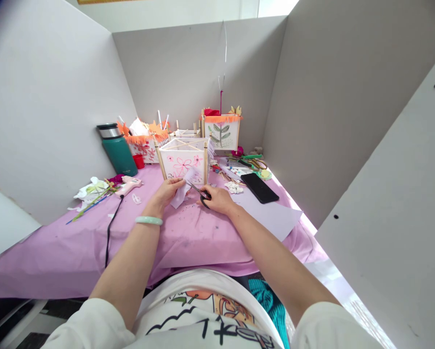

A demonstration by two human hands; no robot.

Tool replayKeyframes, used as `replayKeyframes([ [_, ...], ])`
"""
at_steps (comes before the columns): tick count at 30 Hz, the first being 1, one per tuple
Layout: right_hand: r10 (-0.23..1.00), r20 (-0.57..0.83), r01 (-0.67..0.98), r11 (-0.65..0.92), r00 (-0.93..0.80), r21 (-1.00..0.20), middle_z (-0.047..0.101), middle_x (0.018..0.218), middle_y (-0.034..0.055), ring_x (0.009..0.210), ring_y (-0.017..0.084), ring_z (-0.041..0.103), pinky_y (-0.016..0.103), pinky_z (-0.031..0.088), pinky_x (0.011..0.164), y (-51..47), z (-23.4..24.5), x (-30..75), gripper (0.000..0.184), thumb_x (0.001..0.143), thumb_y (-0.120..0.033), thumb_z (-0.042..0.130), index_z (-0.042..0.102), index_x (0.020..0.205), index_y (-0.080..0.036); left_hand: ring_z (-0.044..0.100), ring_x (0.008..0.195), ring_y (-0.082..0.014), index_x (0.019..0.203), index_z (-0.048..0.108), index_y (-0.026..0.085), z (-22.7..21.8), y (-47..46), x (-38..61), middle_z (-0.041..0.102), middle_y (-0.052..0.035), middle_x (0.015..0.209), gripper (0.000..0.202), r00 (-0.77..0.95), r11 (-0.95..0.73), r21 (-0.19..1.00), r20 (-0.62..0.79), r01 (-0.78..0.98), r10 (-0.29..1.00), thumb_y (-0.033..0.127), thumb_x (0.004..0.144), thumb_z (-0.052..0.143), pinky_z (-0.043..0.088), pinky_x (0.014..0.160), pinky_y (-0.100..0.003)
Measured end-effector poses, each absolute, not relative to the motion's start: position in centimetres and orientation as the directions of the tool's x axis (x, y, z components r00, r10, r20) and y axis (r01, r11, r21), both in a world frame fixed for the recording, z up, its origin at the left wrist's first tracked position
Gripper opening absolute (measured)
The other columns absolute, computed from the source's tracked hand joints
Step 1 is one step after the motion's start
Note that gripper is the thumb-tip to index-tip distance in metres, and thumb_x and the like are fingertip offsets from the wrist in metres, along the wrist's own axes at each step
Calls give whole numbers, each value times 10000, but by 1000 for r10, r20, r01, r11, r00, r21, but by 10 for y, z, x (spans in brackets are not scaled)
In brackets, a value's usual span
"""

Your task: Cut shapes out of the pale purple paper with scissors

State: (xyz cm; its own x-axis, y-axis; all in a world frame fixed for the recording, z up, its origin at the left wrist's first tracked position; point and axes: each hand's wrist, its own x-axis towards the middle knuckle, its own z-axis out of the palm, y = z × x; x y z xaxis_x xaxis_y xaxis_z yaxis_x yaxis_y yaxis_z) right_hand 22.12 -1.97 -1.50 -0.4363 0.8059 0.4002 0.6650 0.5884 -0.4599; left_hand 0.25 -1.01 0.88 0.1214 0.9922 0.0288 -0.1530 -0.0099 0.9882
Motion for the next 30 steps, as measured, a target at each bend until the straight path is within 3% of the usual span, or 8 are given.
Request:
replayKeyframes([
  [30,807,404,685,584,-432,-435,759,919,25,762,177,667,248,398,673,-14,-22,222,358,830,-377,754,679,1145,-224,628,509,-156,774,695,98,10,-12,3,693,-65,628,211,133,13,988,7,-152,991,276,736,802,488,519,-250],
])
